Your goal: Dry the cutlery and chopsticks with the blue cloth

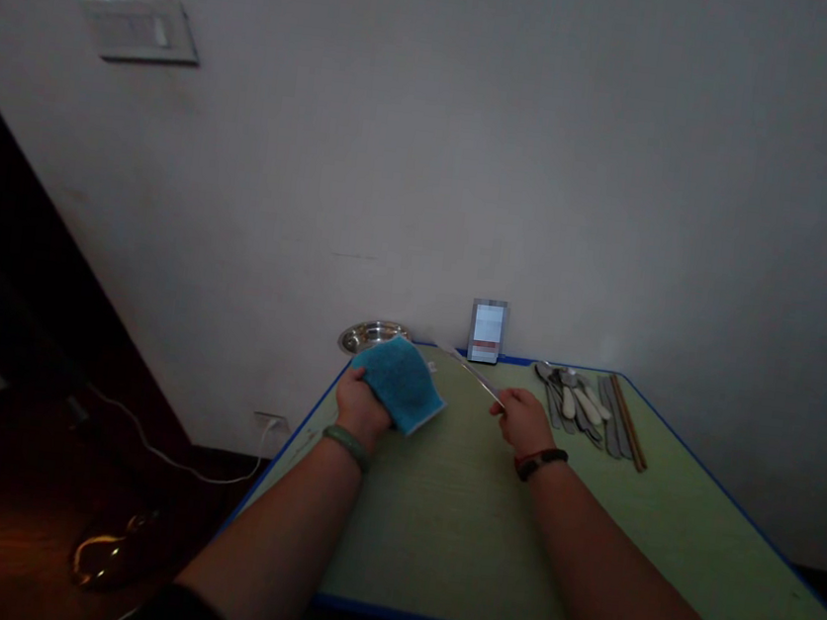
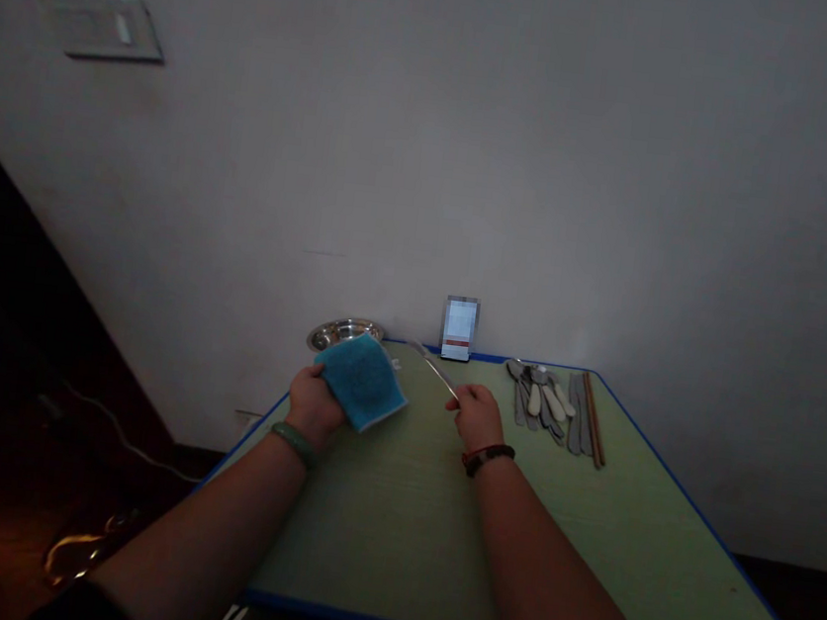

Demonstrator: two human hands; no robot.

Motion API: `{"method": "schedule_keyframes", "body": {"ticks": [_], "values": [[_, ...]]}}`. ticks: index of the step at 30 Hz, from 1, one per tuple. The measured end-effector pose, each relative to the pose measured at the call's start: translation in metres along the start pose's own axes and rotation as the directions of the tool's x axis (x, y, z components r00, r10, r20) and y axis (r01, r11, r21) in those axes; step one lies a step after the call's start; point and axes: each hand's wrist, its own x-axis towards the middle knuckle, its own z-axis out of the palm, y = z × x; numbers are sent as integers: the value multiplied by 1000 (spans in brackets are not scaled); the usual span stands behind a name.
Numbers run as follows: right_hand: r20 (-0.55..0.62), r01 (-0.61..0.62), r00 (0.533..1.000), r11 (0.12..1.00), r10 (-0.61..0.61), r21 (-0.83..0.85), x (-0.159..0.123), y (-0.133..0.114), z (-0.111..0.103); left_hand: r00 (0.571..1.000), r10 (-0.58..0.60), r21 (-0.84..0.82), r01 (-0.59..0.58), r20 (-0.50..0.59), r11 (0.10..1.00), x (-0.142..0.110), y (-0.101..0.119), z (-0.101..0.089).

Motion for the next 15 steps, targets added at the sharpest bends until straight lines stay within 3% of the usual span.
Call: {"method": "schedule_keyframes", "body": {"ticks": [5,8,11,15], "values": [[17,-60,998,958,58,279,-9,-9,9,1000,-20,4,20,14,1000,-1,-2,1],[119,-130,990,845,79,518,-16,-16,16,999,-35,39,35,-15,999,-4,-2,5],[187,-187,977,812,98,552,-22,-21,21,999,-41,49,42,-32,998,-6,-2,7],[257,-230,960,846,115,481,-25,-24,27,997,-72,58,71,19,996,-7,-4,6]]}}
